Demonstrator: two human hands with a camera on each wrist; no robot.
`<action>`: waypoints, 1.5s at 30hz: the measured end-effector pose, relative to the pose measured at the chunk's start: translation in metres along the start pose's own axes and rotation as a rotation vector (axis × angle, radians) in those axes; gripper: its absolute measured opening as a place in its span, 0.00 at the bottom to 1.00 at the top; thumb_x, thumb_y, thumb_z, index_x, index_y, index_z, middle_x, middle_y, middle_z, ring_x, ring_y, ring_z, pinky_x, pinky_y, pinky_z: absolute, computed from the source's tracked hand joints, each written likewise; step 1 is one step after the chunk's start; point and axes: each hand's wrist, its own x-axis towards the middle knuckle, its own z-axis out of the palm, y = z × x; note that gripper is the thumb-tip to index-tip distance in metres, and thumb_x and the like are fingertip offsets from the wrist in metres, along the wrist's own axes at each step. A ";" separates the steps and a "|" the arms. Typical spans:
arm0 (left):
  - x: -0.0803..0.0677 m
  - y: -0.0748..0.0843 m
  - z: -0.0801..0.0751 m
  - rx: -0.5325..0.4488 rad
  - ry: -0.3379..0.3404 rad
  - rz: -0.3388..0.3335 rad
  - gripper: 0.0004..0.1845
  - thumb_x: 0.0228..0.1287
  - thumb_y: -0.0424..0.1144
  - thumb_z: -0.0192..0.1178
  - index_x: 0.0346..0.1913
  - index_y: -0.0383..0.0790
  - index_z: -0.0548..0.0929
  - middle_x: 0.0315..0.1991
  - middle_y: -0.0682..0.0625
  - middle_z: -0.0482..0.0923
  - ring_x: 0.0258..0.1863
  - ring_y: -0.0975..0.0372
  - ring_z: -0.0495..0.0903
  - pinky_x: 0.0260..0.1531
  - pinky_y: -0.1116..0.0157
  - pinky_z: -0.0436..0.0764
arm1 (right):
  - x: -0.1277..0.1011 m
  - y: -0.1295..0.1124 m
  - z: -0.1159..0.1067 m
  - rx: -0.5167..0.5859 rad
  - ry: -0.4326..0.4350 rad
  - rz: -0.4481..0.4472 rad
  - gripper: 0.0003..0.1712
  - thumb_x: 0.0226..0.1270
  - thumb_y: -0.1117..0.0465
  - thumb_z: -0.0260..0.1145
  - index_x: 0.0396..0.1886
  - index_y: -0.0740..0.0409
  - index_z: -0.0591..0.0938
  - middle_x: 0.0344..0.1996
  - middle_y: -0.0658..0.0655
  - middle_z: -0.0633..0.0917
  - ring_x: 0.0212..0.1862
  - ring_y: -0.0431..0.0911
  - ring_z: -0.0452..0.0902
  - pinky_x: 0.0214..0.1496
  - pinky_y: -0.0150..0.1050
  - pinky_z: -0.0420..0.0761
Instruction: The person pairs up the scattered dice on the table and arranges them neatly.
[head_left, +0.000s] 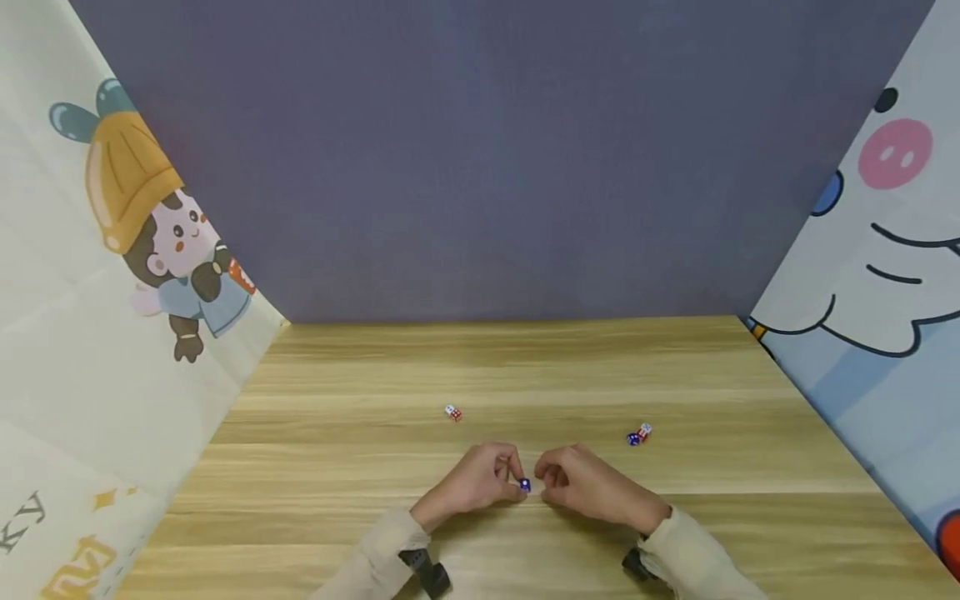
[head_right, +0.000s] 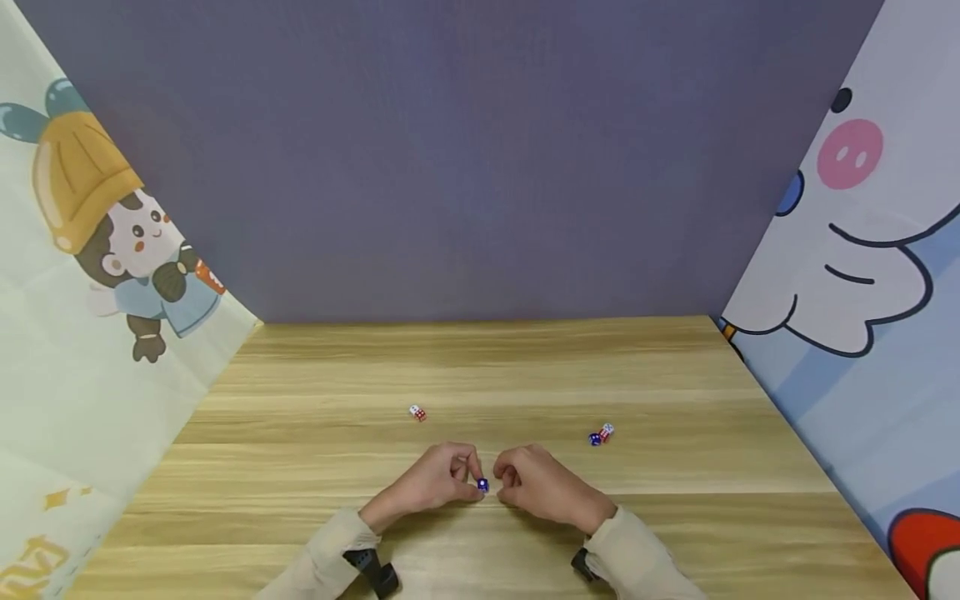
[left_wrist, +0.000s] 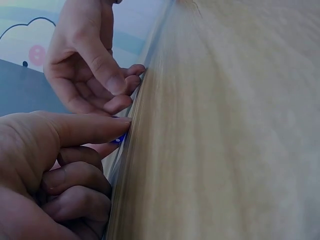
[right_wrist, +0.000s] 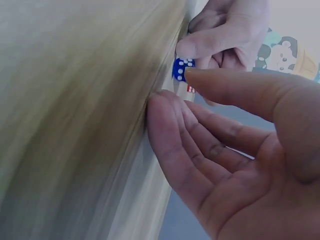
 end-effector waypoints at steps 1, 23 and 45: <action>0.000 0.000 0.000 -0.003 0.003 -0.003 0.11 0.51 0.28 0.74 0.30 0.39 0.81 0.12 0.57 0.68 0.11 0.71 0.61 0.13 0.75 0.59 | -0.001 0.001 -0.001 -0.003 0.001 0.007 0.13 0.62 0.66 0.71 0.46 0.63 0.84 0.32 0.47 0.84 0.34 0.35 0.78 0.36 0.32 0.80; 0.003 0.002 0.000 -0.010 -0.002 -0.015 0.10 0.50 0.29 0.75 0.30 0.40 0.83 0.12 0.57 0.68 0.11 0.71 0.62 0.14 0.75 0.61 | -0.048 0.051 -0.074 -0.284 0.319 0.209 0.16 0.66 0.67 0.68 0.53 0.64 0.82 0.29 0.48 0.82 0.28 0.36 0.75 0.27 0.34 0.76; 0.005 0.000 0.000 0.001 -0.019 -0.020 0.10 0.51 0.30 0.75 0.29 0.43 0.83 0.11 0.59 0.68 0.11 0.72 0.62 0.13 0.75 0.61 | -0.054 0.083 -0.076 -0.341 0.297 0.217 0.11 0.59 0.70 0.72 0.43 0.60 0.86 0.23 0.45 0.80 0.24 0.36 0.72 0.25 0.34 0.73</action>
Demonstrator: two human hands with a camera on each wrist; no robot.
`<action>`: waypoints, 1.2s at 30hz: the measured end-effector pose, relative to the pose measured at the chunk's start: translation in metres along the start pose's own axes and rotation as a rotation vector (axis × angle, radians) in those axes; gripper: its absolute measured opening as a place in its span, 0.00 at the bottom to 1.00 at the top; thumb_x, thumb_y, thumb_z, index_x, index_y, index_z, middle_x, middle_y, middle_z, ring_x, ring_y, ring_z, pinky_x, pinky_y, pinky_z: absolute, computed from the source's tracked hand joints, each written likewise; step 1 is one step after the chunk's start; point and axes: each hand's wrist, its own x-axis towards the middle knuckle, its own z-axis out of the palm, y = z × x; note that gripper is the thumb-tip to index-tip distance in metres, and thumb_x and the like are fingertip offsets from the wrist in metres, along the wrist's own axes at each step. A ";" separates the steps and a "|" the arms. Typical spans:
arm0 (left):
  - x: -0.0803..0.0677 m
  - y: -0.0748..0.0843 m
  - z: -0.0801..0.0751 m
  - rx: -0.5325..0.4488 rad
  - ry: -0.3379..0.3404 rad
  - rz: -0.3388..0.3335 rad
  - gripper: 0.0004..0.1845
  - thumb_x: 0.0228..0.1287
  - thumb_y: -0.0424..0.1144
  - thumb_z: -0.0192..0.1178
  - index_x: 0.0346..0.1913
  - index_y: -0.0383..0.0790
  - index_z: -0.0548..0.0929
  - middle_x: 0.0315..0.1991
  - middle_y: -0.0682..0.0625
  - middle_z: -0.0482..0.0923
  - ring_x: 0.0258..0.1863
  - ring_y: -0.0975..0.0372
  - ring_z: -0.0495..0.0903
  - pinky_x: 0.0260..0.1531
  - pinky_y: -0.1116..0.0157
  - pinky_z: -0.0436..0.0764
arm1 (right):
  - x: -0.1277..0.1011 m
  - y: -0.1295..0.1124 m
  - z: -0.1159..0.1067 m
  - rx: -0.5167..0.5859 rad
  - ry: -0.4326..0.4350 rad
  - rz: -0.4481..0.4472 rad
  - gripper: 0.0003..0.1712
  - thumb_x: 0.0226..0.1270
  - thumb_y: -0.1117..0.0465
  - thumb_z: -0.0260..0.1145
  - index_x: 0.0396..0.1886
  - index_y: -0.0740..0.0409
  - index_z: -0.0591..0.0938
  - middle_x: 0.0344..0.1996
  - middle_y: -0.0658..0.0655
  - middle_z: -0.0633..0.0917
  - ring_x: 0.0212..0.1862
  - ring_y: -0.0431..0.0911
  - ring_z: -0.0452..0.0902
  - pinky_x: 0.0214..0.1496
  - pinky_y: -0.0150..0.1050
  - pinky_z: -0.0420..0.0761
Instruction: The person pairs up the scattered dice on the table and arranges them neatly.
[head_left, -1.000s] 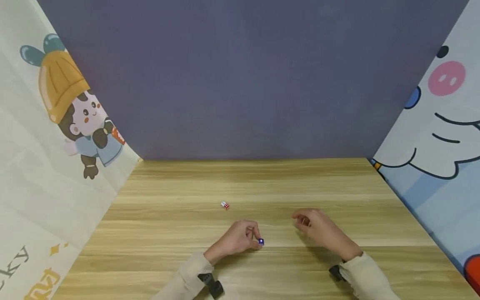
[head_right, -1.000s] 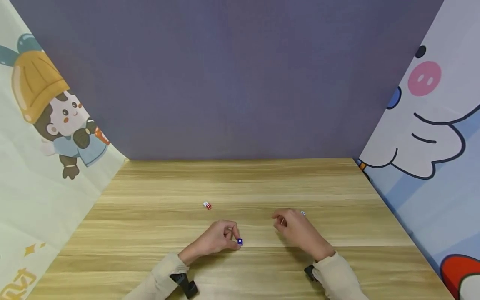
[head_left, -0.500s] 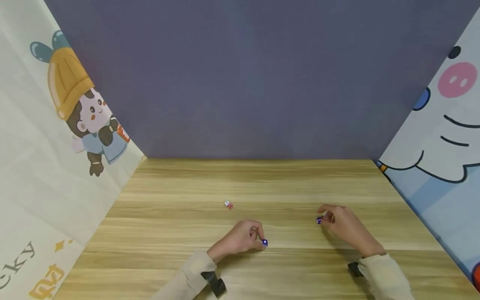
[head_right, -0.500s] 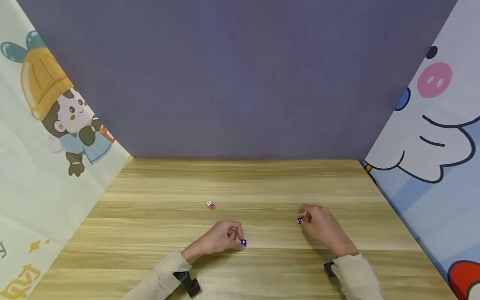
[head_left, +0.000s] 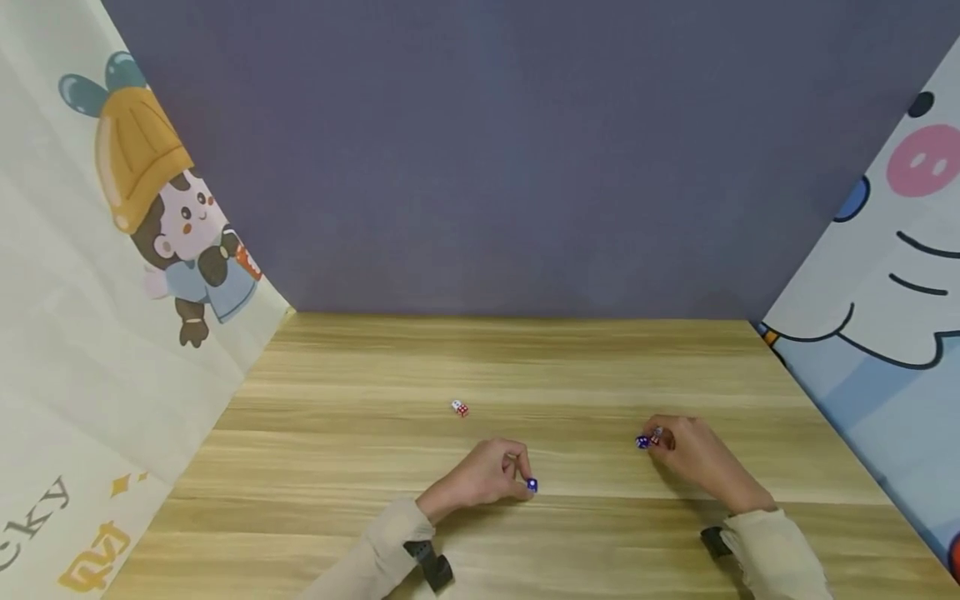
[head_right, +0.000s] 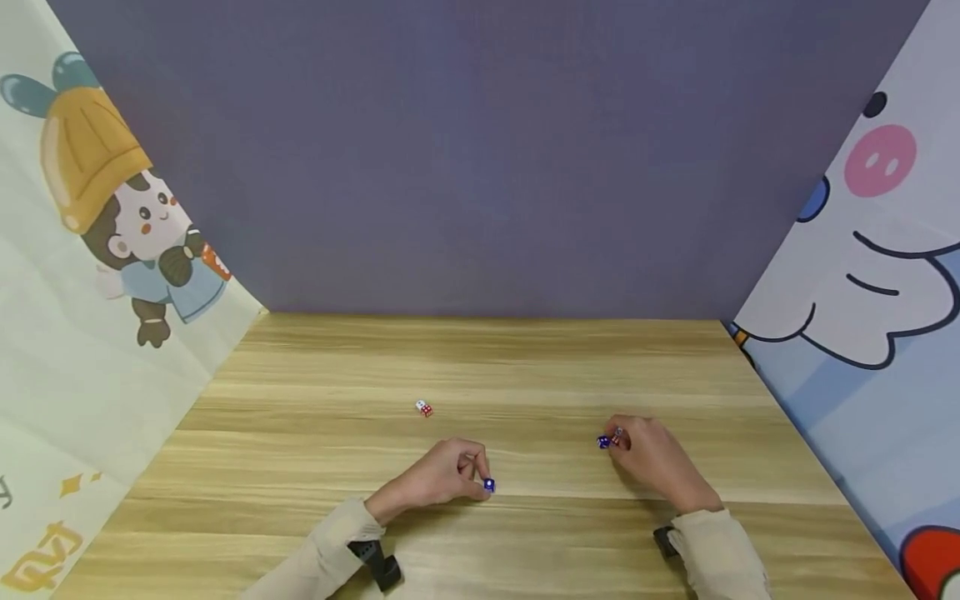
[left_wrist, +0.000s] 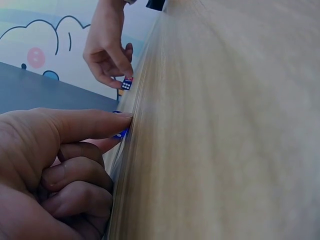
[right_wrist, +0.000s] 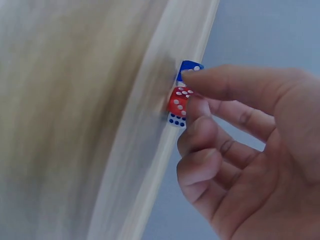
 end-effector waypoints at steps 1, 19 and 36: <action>0.000 0.000 0.000 0.002 0.001 -0.001 0.09 0.51 0.30 0.75 0.29 0.43 0.83 0.11 0.59 0.68 0.11 0.72 0.62 0.13 0.75 0.61 | 0.001 0.001 0.000 0.005 -0.003 -0.006 0.11 0.59 0.70 0.72 0.42 0.59 0.86 0.23 0.45 0.80 0.24 0.36 0.72 0.25 0.34 0.73; 0.001 0.000 -0.003 -0.002 -0.014 -0.007 0.09 0.51 0.30 0.75 0.30 0.43 0.83 0.12 0.58 0.69 0.11 0.71 0.62 0.13 0.75 0.61 | 0.002 0.006 0.002 0.058 -0.036 -0.010 0.06 0.62 0.63 0.73 0.39 0.52 0.86 0.22 0.43 0.80 0.23 0.34 0.72 0.24 0.33 0.73; 0.003 -0.004 -0.001 -0.015 -0.019 -0.002 0.09 0.51 0.30 0.75 0.30 0.42 0.83 0.12 0.58 0.68 0.11 0.72 0.62 0.14 0.75 0.61 | 0.000 0.000 -0.001 0.065 -0.019 -0.003 0.06 0.63 0.62 0.72 0.39 0.52 0.86 0.23 0.44 0.82 0.24 0.34 0.74 0.25 0.33 0.74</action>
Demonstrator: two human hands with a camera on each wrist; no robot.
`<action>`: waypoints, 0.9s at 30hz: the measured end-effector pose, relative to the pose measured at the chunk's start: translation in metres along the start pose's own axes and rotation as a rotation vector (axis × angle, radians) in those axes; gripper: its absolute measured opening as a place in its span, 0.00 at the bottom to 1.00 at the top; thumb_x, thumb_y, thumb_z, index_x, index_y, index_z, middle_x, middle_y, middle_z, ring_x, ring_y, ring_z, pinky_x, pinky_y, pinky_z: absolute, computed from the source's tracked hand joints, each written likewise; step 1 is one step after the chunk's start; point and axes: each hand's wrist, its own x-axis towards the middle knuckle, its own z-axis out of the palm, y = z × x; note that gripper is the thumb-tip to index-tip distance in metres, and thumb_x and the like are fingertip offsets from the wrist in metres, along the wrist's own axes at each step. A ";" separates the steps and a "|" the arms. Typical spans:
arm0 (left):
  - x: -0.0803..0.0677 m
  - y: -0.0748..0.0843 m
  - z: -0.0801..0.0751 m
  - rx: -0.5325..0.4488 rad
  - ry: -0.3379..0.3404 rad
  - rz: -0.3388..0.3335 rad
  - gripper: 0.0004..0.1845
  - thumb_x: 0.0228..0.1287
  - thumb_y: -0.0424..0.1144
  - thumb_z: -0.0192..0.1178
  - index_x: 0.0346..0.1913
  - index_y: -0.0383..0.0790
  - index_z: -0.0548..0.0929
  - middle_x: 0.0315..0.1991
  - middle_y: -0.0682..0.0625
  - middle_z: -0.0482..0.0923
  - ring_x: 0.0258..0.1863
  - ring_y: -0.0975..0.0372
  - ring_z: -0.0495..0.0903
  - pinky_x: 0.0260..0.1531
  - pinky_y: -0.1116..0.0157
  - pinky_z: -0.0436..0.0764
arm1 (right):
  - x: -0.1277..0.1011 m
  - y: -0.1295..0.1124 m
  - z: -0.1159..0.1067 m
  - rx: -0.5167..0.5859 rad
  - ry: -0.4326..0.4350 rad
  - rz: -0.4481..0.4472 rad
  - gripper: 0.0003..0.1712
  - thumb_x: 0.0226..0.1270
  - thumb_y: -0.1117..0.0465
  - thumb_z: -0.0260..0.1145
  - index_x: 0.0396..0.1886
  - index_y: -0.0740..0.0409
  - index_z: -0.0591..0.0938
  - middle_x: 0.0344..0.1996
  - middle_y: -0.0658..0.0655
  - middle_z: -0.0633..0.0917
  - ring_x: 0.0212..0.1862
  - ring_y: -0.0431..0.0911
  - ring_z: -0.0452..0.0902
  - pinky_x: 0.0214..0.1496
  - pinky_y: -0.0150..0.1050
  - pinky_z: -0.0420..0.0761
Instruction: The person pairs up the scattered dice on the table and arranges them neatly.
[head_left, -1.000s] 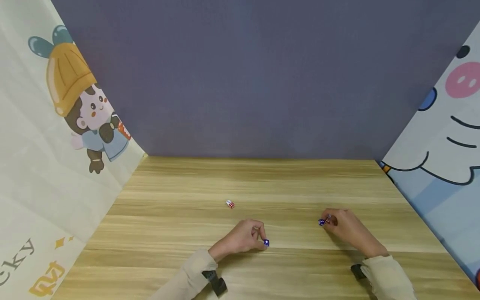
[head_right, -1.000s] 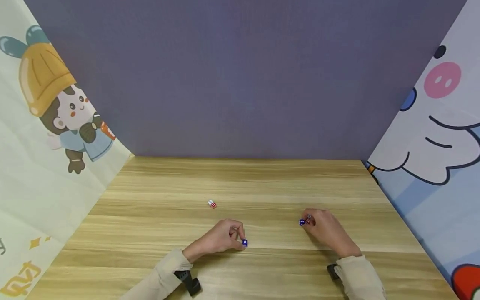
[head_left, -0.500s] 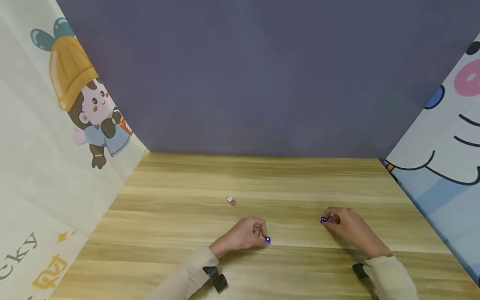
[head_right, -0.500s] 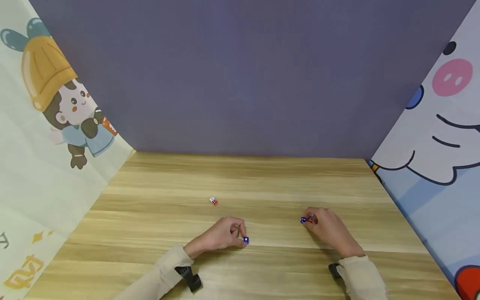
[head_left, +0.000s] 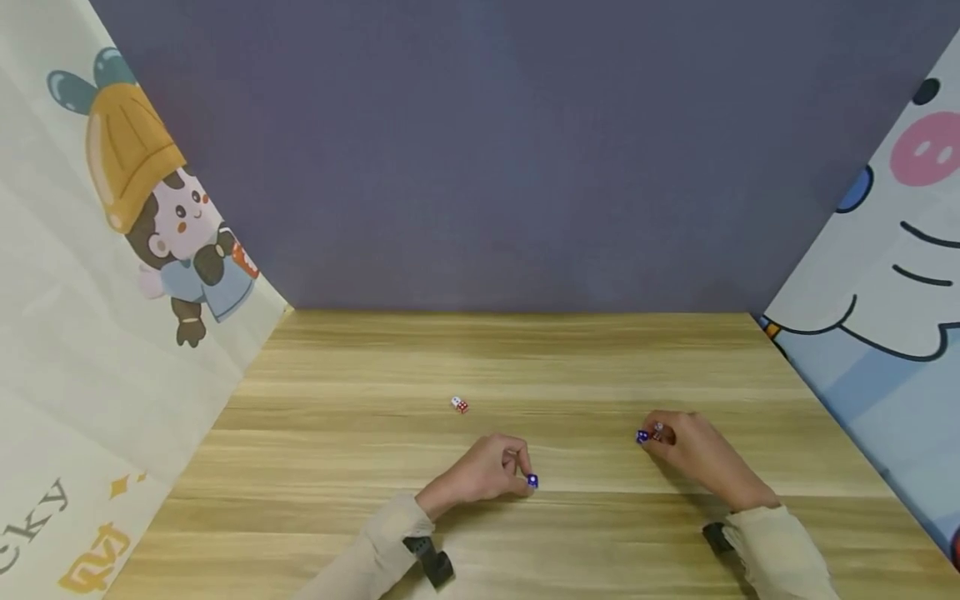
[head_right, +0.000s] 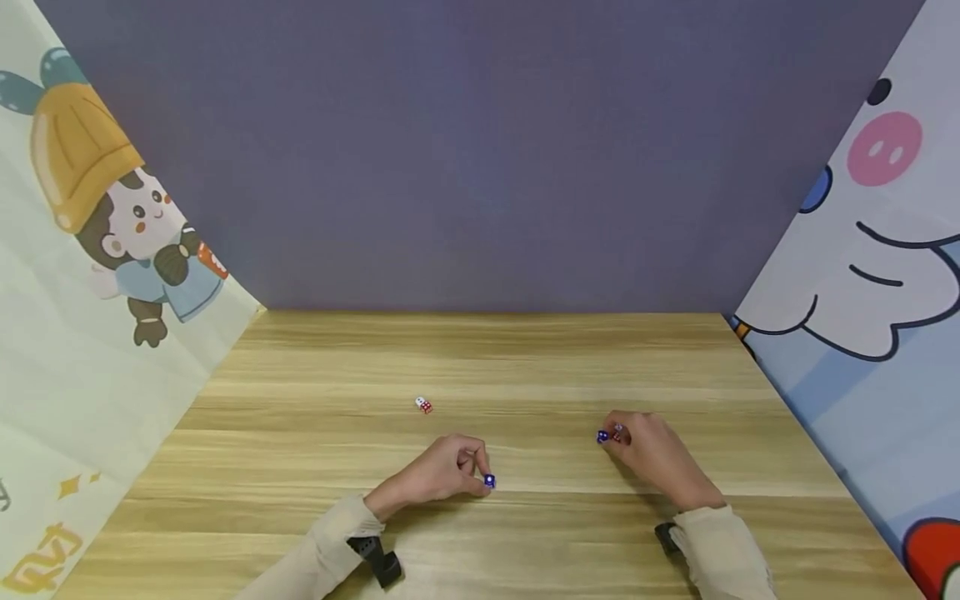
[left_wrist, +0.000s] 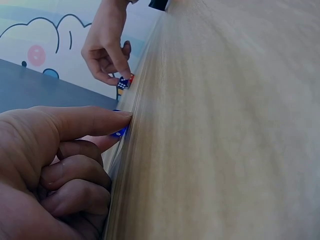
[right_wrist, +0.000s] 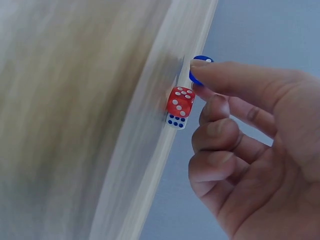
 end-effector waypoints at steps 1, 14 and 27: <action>0.000 0.001 0.000 -0.004 0.001 0.002 0.09 0.51 0.29 0.75 0.30 0.42 0.83 0.12 0.58 0.69 0.11 0.72 0.62 0.14 0.75 0.61 | 0.000 0.000 0.000 0.000 0.002 -0.002 0.05 0.63 0.62 0.72 0.38 0.52 0.86 0.23 0.44 0.82 0.23 0.34 0.73 0.24 0.33 0.74; -0.002 0.005 0.001 -0.007 0.023 0.000 0.09 0.50 0.29 0.76 0.29 0.40 0.83 0.12 0.57 0.69 0.11 0.71 0.62 0.14 0.75 0.61 | 0.000 -0.012 0.001 -0.014 0.032 -0.050 0.07 0.64 0.60 0.72 0.41 0.52 0.85 0.21 0.41 0.80 0.21 0.33 0.72 0.23 0.33 0.73; -0.003 0.004 0.001 0.011 0.017 0.007 0.09 0.51 0.30 0.75 0.30 0.41 0.83 0.12 0.58 0.68 0.11 0.72 0.62 0.14 0.75 0.61 | -0.004 -0.051 0.016 -0.049 0.019 -0.136 0.08 0.63 0.59 0.73 0.42 0.49 0.86 0.15 0.36 0.72 0.17 0.31 0.64 0.37 0.47 0.81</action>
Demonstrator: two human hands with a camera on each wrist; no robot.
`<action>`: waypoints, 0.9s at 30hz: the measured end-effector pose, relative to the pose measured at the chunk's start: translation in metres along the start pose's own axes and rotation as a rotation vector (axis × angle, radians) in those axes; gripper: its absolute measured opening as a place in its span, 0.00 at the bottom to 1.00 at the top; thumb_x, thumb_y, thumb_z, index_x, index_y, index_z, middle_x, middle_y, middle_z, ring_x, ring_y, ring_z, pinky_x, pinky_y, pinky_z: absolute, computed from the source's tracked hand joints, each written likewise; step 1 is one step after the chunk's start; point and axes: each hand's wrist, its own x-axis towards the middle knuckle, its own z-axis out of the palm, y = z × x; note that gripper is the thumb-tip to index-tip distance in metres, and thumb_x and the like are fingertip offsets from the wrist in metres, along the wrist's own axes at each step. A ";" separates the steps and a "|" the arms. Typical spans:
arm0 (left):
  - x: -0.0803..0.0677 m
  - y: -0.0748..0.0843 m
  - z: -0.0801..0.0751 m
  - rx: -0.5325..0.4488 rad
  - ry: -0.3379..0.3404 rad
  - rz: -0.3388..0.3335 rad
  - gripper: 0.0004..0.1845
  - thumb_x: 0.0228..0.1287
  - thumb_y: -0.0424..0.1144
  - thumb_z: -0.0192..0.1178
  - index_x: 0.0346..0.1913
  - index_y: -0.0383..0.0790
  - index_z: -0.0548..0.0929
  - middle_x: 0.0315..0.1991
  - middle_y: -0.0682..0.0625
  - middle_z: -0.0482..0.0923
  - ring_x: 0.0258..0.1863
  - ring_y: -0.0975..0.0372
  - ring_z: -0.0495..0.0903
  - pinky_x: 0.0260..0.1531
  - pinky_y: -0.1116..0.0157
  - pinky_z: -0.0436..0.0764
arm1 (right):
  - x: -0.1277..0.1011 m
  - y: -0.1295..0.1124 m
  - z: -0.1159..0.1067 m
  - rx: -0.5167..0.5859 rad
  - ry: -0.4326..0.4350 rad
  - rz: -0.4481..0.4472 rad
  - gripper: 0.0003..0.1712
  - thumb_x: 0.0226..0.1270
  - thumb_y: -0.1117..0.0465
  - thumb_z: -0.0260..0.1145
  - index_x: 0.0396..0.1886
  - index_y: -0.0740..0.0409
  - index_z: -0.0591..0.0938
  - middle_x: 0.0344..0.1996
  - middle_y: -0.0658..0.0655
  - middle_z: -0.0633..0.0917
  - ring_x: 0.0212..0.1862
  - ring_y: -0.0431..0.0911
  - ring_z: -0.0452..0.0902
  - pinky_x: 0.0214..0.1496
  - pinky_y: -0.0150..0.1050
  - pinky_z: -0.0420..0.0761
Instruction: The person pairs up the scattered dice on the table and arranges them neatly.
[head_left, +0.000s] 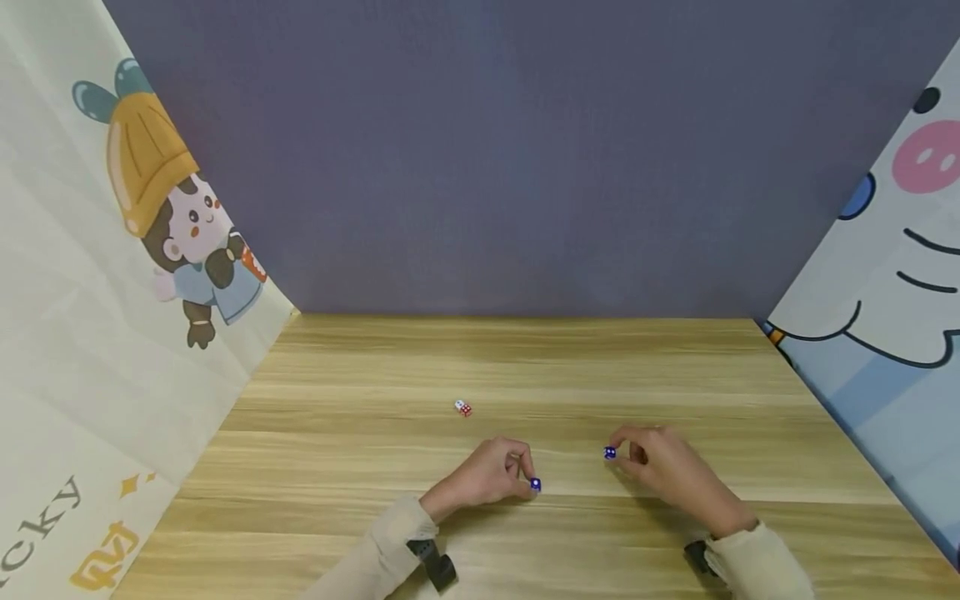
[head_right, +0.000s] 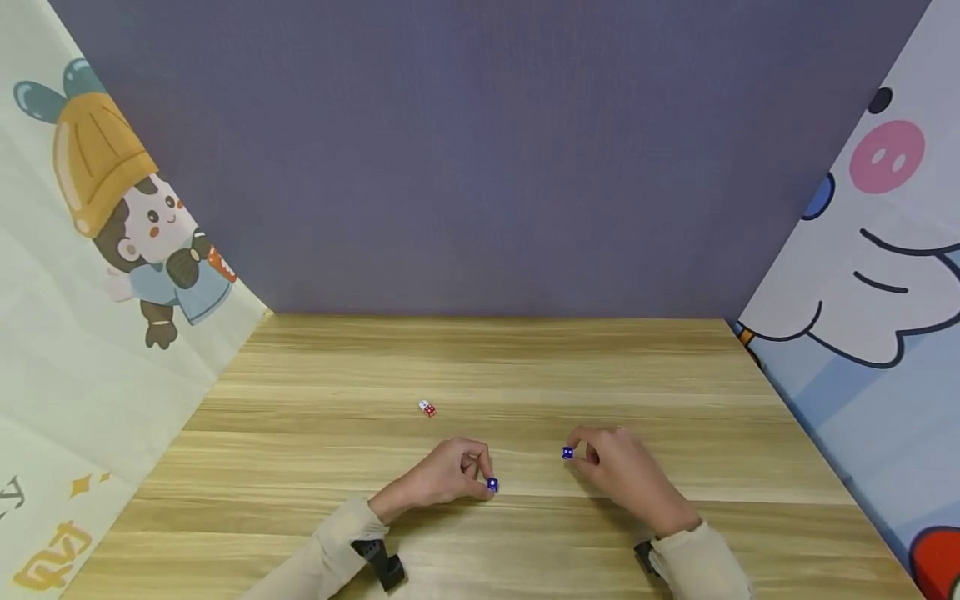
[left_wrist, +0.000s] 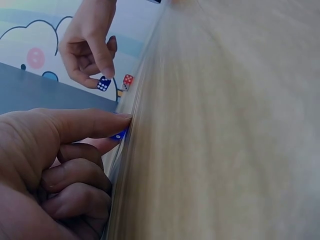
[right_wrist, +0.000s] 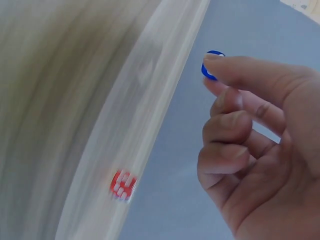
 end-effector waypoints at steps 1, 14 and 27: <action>0.000 0.000 0.000 0.007 -0.002 0.001 0.09 0.51 0.30 0.75 0.30 0.41 0.83 0.12 0.58 0.68 0.11 0.72 0.62 0.14 0.75 0.61 | 0.000 -0.004 0.003 0.006 -0.010 -0.004 0.08 0.63 0.58 0.73 0.42 0.49 0.85 0.15 0.36 0.72 0.17 0.31 0.64 0.37 0.50 0.81; 0.001 0.004 0.012 0.093 -0.034 0.043 0.09 0.51 0.32 0.75 0.30 0.44 0.84 0.14 0.59 0.69 0.13 0.73 0.64 0.15 0.74 0.63 | -0.005 -0.034 0.028 0.065 -0.117 -0.118 0.05 0.62 0.61 0.73 0.35 0.46 0.85 0.18 0.35 0.72 0.20 0.30 0.64 0.21 0.30 0.68; -0.005 0.008 0.024 0.144 -0.030 0.012 0.10 0.51 0.33 0.76 0.29 0.45 0.82 0.14 0.60 0.70 0.12 0.72 0.65 0.13 0.74 0.65 | -0.003 -0.049 0.053 0.144 -0.122 -0.172 0.07 0.62 0.63 0.72 0.31 0.45 0.83 0.18 0.35 0.70 0.22 0.29 0.63 0.23 0.29 0.67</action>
